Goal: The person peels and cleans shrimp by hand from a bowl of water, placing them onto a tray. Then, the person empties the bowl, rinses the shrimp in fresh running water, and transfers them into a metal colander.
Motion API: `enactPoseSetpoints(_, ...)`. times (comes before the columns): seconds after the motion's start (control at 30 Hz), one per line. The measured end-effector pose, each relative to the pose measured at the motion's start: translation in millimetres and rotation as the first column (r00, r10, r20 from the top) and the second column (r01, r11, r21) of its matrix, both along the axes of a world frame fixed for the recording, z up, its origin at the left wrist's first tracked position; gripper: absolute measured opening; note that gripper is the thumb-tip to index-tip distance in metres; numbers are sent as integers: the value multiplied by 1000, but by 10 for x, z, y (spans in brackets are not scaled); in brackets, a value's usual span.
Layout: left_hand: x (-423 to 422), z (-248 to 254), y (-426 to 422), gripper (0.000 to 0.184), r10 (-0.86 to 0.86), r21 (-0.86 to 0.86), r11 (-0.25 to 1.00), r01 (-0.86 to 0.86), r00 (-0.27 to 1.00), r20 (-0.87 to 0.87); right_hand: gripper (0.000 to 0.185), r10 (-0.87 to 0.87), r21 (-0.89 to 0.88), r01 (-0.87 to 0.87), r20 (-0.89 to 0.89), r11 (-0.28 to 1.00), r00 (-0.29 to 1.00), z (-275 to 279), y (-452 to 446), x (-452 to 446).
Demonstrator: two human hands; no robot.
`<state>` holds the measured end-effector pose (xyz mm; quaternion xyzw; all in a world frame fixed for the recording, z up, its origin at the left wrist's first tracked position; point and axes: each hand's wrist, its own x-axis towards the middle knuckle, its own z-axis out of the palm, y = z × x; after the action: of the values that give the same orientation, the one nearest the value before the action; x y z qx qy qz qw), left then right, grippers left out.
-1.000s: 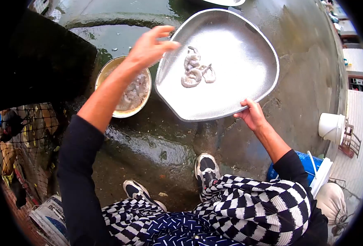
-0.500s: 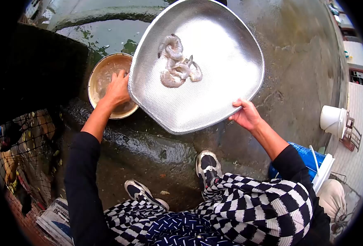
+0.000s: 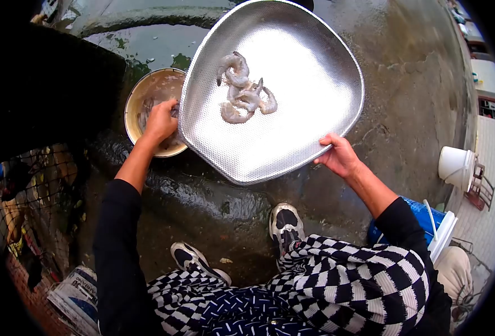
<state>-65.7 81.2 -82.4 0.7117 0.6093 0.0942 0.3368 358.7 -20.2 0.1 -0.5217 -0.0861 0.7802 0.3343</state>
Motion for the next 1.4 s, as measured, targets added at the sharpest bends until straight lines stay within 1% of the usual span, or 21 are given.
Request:
enactPoseSetpoints(0.03, -4, 34, -3, 32, 82, -21, 997, -80, 993, 86, 31, 15, -6, -15, 14, 1000, 1000, 7, -5, 2)
enactPoseSetpoints(0.13, -63, -41, 5, 34, 134, 92, 987, -134, 991, 2, 29, -10, 25, 10, -18, 1000, 1000, -37, -36, 19)
enactPoseSetpoints(0.2, -128, -71, 75, 29, 317, -266, 928, -260, 927, 200, 28, -13, 19, 12, 12, 1000, 1000, -37, -52, 66)
enactPoseSetpoints(0.27, -148, 42, 69, 21, 474, -402, 852, -335, 820, 320, 27, -14, 11, 13, 20, 1000, 1000, -46, -77, 45)
enactPoseSetpoints(0.3, -165, 111, 82, 21, 474, -397, 853, -340, 823, 314, 25, -9, 14, 9, 41, 1000, 999, -5, -69, 41)
enactPoseSetpoints(0.37, -219, 244, 99, 17, 644, -611, 722, -325, 638, 422, 23, 5, 25, -7, 62, 1000, 998, 97, -40, -3)
enactPoseSetpoints(0.4, -248, 308, 98, 17, 648, -605, 721, -338, 638, 416, 23, 13, 29, -15, 50, 999, 999, 105, -32, -25)
enactPoseSetpoints(0.47, -272, 406, 108, 17, 711, -706, 673, -220, 453, 538, 24, 30, 8, -30, 77, 1000, 997, 119, -38, 2)
enactPoseSetpoints(0.53, -289, 411, 127, 18, 705, -683, 681, -263, 484, 518, 26, 22, 25, -24, 76, 999, 997, 71, -38, 49)
enactPoseSetpoints(0.6, -279, 448, 145, 17, 678, -652, 685, -326, 612, 407, 27, 16, 0, -16, 97, 1000, 995, 92, -60, 34)
enactPoseSetpoints(0.67, -224, 542, 167, 16, 678, -640, 691, -338, 609, 411, 30, 14, 7, -15, 103, 1000, 995, 129, -49, 38)
enactPoseSetpoints(0.9, 9, 1099, 298, 14, 544, -548, 823, -147, 482, 687, 33, 1, -25, 1, 111, 1000, 994, 123, -96, 67)
enactPoseSetpoints(1.0, 353, 1398, 273, 21, 407, -476, 879, -23, 554, 726, 28, 34, -34, -31, 94, 999, 995, 111, -89, 59)
enactPoseSetpoints(1.03, 557, 1576, 215, 32, 343, -442, 897, 23, 595, 727, 25, 33, -34, -30, 102, 999, 994, 78, -90, 60)
enactPoseSetpoints(1.07, 722, 1691, 147, 44, 281, -413, 908, 67, 633, 721, 21, 37, -37, -33, 106, 999, 994, 35, -93, 45)
enactPoseSetpoints(1.13, 768, 1608, 164, 66, -131, -160, 957, 241, 853, 505, 16, 73, -25, -71, 112, 997, 991, 84, -69, -19)
enactPoseSetpoints(1.17, 746, 1567, 190, 69, -163, -96, 970, 222, 892, 421, 15, 70, -39, -66, 115, 997, 991, 65, -80, -11)
enactPoseSetpoints(1.27, 445, 1304, 396, 59, 154, -183, 979, -89, 913, 378, 14, 57, -25, -54, 128, 998, 990, 4, -126, 38)
enactPoseSetpoints(1.3, 333, 1114, 455, 59, 161, -183, 978, -97, 914, 372, 14, 56, -33, -51, 143, 998, 988, -23, -142, 74)
enactPoseSetpoints(1.37, 69, 734, 433, 59, -119, 111, 987, 117, 993, 15, 14, 80, -41, -75, 131, 996, 988, 63, -108, 60)
enactPoseSetpoints(1.4, 52, 631, 368, 63, -164, 100, 979, 176, 979, -122, 14, 81, -49, -75, 137, 996, 987, 88, -112, 77)
